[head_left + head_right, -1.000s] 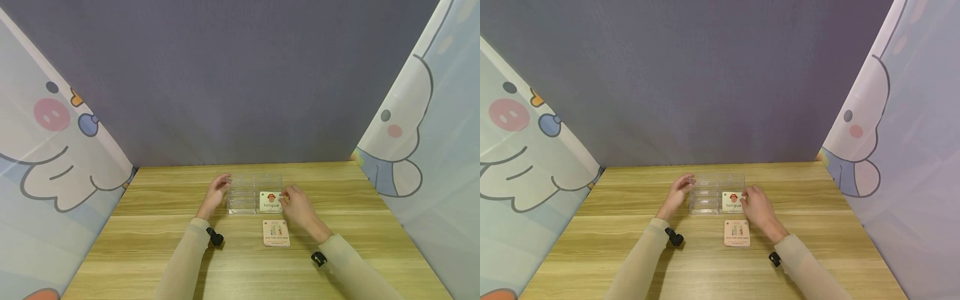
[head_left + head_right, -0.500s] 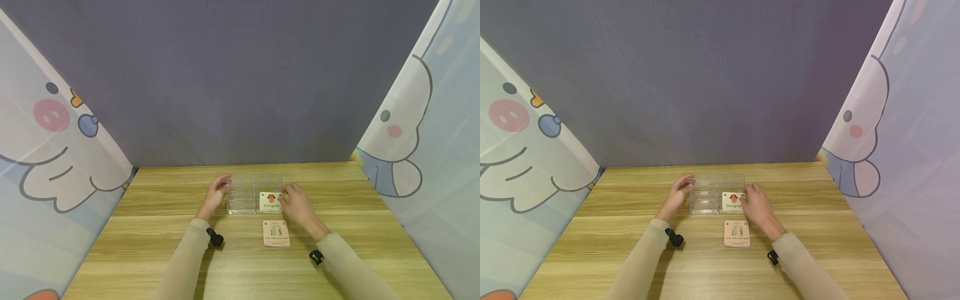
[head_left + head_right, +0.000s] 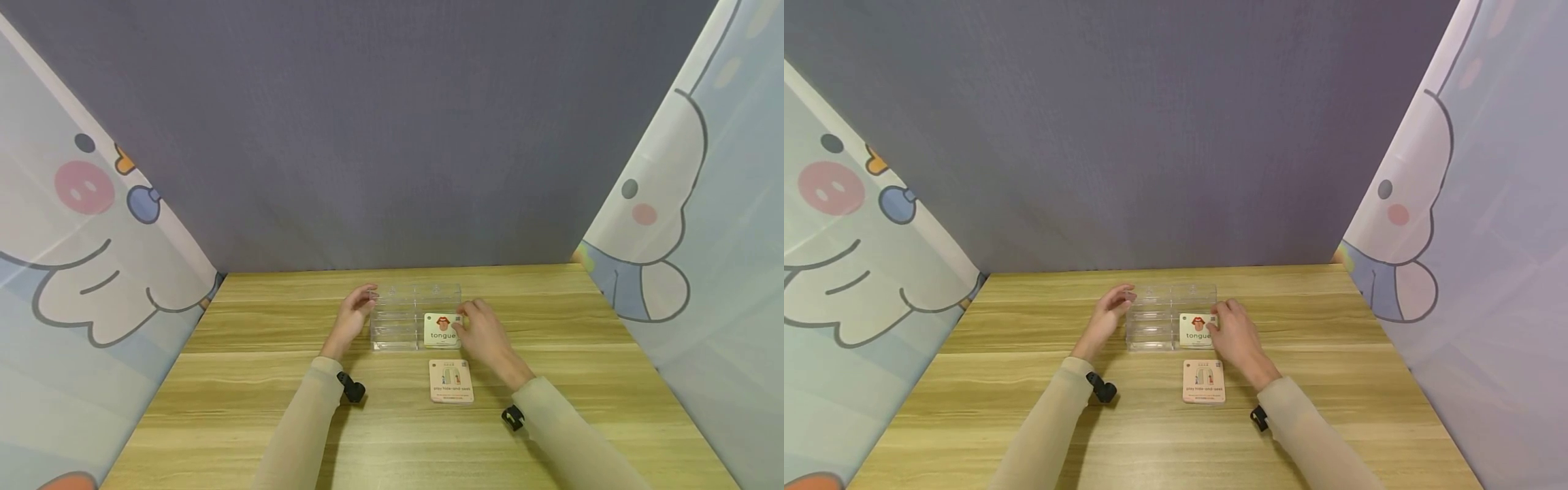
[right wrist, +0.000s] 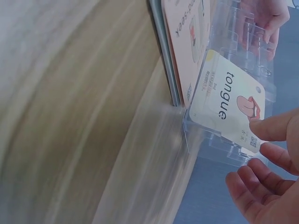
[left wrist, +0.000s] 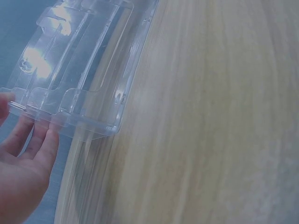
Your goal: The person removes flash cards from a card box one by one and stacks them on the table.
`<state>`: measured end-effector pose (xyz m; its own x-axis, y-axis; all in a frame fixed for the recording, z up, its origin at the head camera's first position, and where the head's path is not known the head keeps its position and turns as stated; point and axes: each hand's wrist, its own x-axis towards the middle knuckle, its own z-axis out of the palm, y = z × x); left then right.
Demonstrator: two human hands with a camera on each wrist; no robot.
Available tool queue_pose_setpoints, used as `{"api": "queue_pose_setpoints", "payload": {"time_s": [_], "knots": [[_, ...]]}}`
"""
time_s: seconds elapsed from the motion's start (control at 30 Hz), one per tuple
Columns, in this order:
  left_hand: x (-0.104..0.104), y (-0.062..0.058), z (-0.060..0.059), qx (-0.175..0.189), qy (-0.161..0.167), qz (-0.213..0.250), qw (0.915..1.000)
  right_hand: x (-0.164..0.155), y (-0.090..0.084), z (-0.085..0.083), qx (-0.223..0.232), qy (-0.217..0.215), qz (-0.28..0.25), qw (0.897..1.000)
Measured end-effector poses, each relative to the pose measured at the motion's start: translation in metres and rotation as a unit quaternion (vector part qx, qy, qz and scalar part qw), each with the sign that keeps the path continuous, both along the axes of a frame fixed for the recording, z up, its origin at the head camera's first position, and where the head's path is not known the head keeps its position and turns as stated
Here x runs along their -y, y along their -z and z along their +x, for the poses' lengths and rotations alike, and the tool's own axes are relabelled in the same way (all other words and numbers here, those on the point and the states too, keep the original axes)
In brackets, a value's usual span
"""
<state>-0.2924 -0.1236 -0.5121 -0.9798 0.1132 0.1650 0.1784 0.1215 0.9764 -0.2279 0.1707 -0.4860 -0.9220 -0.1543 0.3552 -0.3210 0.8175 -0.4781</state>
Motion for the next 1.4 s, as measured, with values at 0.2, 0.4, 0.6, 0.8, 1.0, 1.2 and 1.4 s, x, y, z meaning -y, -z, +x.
{"api": "queue_pose_setpoints", "payload": {"time_s": [0.2,0.4,0.6,0.8,1.0,1.2,1.4], "knots": [[-0.001,-0.019,0.011,0.009,0.020,0.006,0.9998,0.001,0.003,-0.001,0.011,0.002,0.007,1.000],[-0.001,-0.029,0.016,0.019,0.027,0.003,0.9995,0.004,0.003,-0.001,-0.001,-0.001,0.012,1.000],[0.000,-0.006,0.002,0.020,0.016,0.003,0.9997,0.006,0.003,-0.001,-0.005,0.001,0.019,1.000],[-0.001,-0.001,0.001,0.014,0.007,0.009,0.9998,0.007,0.004,-0.001,-0.005,0.000,0.013,1.000],[-0.001,-0.002,0.001,0.012,-0.001,0.009,0.9999,0.009,0.007,-0.004,-0.011,0.004,0.014,1.000],[-0.001,-0.001,0.001,0.010,0.000,0.007,0.9999,0.011,0.009,-0.004,-0.024,0.001,0.003,1.000],[0.000,-0.002,0.000,0.015,0.005,0.003,0.9999,0.011,0.010,-0.003,-0.023,0.005,-0.022,0.999]]}}
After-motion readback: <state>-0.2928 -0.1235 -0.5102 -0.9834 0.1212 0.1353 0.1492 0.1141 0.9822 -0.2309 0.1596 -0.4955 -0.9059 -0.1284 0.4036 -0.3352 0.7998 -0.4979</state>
